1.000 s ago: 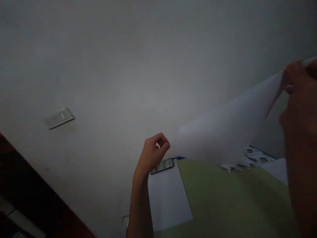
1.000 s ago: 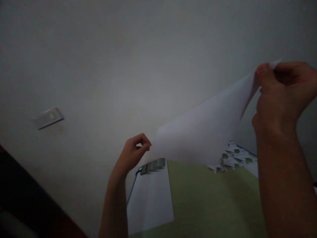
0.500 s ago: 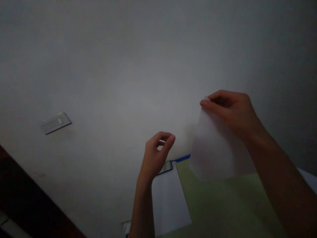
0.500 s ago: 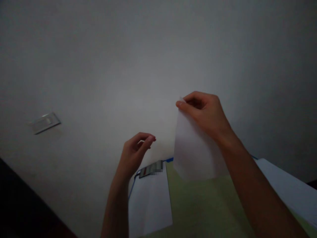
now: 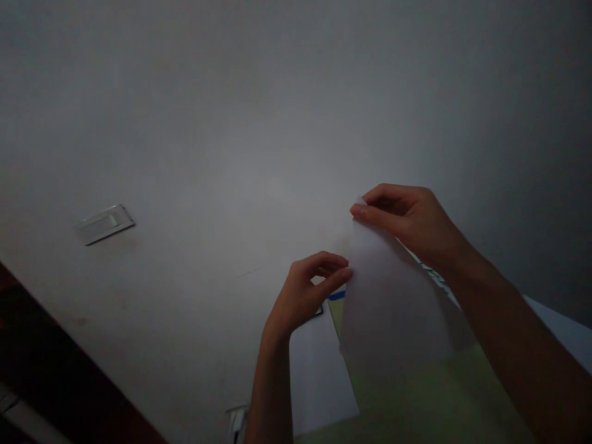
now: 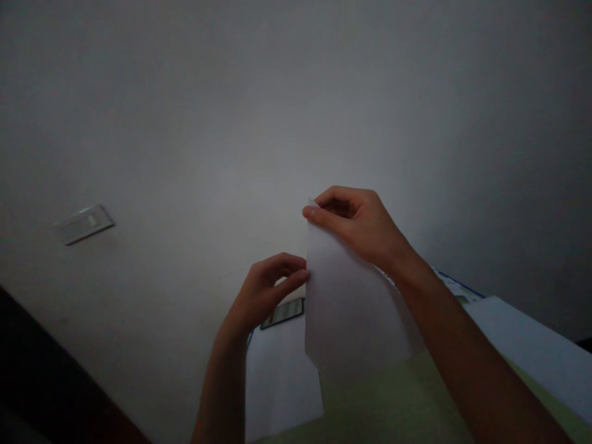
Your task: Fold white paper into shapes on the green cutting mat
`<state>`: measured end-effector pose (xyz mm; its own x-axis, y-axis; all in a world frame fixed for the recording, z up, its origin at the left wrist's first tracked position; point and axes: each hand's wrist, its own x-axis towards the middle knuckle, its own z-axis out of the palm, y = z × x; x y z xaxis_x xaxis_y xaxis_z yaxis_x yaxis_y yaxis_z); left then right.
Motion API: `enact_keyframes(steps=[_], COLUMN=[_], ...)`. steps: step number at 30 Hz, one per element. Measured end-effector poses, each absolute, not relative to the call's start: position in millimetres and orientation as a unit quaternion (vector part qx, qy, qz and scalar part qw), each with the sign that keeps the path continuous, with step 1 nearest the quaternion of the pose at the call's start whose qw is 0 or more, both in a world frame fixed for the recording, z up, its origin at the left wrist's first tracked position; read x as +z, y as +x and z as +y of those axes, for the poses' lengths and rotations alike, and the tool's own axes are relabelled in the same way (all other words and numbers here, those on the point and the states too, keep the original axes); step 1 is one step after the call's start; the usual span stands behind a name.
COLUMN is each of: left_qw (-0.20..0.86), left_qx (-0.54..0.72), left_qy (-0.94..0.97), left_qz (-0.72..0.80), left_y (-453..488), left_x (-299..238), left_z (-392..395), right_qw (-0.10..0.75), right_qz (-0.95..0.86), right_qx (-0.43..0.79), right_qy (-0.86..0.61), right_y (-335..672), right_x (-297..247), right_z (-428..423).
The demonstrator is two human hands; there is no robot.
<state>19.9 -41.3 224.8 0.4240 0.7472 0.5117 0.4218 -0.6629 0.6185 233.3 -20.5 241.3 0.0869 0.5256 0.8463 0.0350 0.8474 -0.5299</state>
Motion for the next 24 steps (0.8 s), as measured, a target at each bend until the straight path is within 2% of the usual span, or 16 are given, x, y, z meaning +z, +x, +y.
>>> enact_keyframes(steps=[9,14,19,24], left_qw=[0.283,0.253,0.148,0.072], left_qx=[0.434,0.469,0.441,0.404], left_qy=[0.785,0.771,0.797,0.825], left_qz=[0.34,0.35,0.385,0.387], left_y=[27,24,23,26], left_x=[221,223,234,243], left_z=[-55,-47,-47,-60], right_qw=[0.669,0.652,0.616,0.492], right_qz=[-0.691,-0.715,-0.762,-0.84], right_qx=[0.188,0.165,0.022,-0.127], right_qy=[-0.199,-0.191,-0.197,-0.194], right_y=[225,227,241,246], right_x=[239,241,248,247], right_z=[-36,-27,-32,-42])
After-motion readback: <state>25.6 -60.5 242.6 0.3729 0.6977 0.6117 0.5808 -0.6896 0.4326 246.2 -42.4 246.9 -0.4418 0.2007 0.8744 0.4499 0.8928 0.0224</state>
